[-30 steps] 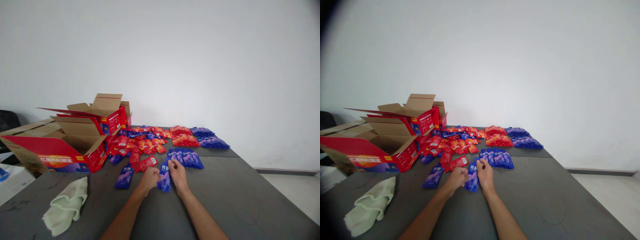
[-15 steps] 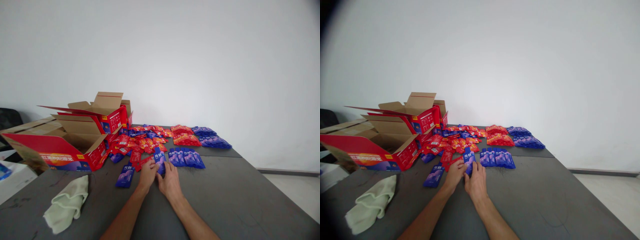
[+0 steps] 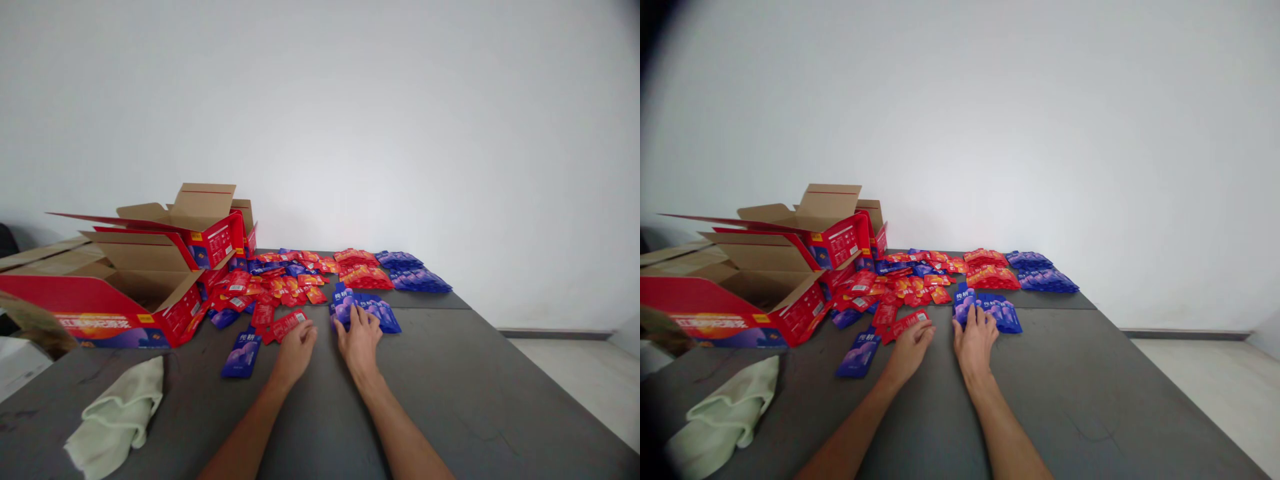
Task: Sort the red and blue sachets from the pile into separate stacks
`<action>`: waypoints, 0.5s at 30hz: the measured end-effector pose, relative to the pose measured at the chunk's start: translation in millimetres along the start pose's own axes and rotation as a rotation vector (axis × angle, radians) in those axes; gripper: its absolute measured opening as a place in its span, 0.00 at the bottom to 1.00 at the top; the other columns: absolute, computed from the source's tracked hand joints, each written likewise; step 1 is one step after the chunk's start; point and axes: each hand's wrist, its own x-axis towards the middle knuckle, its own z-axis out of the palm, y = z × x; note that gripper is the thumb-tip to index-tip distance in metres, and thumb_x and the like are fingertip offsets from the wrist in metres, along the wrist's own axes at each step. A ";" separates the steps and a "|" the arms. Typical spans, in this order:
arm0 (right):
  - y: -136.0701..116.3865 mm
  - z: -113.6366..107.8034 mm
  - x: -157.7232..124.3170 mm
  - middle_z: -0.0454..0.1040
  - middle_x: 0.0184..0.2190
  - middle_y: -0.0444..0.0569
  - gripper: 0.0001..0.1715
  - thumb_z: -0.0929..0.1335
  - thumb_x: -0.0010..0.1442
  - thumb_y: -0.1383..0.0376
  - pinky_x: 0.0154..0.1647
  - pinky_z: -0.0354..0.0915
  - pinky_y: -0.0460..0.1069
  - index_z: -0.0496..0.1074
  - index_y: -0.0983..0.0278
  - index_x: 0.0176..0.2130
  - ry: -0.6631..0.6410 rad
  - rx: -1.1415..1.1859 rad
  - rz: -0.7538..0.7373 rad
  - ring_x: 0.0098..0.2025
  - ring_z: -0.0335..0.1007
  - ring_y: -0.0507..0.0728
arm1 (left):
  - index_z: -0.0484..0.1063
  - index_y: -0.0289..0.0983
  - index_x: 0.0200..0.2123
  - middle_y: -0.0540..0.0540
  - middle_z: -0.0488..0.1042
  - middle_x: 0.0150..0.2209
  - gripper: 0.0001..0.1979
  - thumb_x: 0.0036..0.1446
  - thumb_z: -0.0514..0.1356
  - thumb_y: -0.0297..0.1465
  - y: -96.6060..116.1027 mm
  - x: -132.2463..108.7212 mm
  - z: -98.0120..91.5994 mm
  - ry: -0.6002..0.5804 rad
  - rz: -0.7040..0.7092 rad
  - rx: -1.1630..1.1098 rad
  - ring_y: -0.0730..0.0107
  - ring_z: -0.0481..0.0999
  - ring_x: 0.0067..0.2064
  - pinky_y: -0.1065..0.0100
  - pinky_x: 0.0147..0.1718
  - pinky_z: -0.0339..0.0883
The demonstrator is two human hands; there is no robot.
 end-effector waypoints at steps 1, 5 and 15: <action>5.2 -0.3 2.9 0.65 0.59 0.61 0.31 0.63 0.64 0.54 0.53 0.53 0.61 0.65 0.67 0.60 0.004 -0.027 0.021 0.57 0.55 0.70 | 0.72 0.33 0.50 0.37 0.79 0.46 0.20 0.59 0.57 0.39 -1.2 0.4 -0.6 0.001 -0.005 0.008 0.59 0.78 0.49 0.60 0.51 0.69; 21.6 2.6 9.1 0.65 0.59 0.61 0.29 0.62 0.65 0.54 0.53 0.51 0.61 0.66 0.66 0.60 -0.016 -0.098 0.083 0.58 0.53 0.69 | 0.72 0.32 0.48 0.37 0.79 0.46 0.19 0.59 0.56 0.39 -0.6 0.7 -4.3 0.006 -0.006 0.066 0.59 0.78 0.49 0.60 0.51 0.69; 32.9 15.4 8.5 0.64 0.59 0.58 0.26 0.64 0.63 0.54 0.52 0.52 0.64 0.69 0.58 0.58 -0.048 -0.123 0.115 0.59 0.51 0.71 | 0.72 0.34 0.48 0.38 0.79 0.47 0.16 0.59 0.55 0.35 0.0 -1.4 -4.3 0.008 0.012 0.110 0.60 0.78 0.49 0.62 0.51 0.69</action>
